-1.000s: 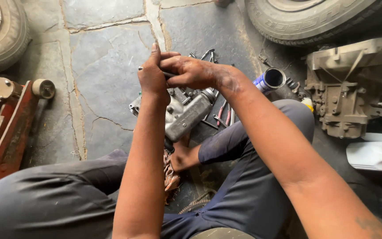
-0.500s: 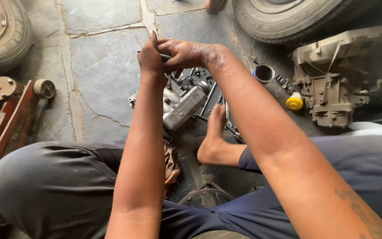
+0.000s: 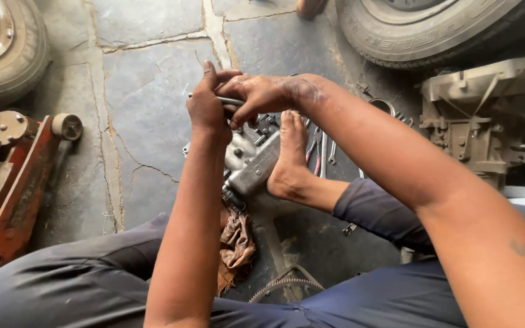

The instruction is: Cleaning and repairing mechanical engine components on a workshop floor.

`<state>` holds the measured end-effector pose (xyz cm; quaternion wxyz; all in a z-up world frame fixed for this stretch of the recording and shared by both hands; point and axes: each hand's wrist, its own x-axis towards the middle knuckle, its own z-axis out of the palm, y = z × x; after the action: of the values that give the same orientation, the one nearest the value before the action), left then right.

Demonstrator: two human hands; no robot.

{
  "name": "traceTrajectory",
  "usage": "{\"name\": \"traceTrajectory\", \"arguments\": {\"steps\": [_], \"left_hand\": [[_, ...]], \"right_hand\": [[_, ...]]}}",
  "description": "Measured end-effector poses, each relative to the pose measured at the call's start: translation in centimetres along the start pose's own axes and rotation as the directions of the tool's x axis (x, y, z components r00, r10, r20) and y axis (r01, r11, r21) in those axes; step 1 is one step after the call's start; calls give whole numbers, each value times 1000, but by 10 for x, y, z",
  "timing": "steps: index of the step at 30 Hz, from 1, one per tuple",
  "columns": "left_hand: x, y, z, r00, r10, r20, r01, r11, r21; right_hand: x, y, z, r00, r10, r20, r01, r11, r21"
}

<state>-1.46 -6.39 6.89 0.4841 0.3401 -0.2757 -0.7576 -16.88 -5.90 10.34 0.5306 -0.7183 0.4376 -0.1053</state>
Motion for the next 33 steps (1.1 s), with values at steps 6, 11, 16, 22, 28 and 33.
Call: {"name": "traceTrajectory", "arguments": {"steps": [6,11,16,22,28,33], "left_hand": [[-2,-27,3,978,87,190,-99,993,59],[9,-36,-3,946,166,280,-171,985,-6],[-4,-26,6,952,133,276,-158,985,71],[2,-36,-12,943,146,299,-191,973,126],[2,-38,-20,922,234,309,-287,948,137],[1,-41,-24,910,231,343,-256,966,27]], "right_hand": [[-30,7,12,962,-237,-133,223,969,-110],[-54,11,11,795,-563,-225,494,816,-299],[-116,50,7,800,-130,-585,206,976,64],[-225,154,-27,917,161,-365,-333,814,-476],[-318,139,-22,896,317,-310,-442,689,-575],[-329,256,47,767,211,-606,-387,906,-173]]}}
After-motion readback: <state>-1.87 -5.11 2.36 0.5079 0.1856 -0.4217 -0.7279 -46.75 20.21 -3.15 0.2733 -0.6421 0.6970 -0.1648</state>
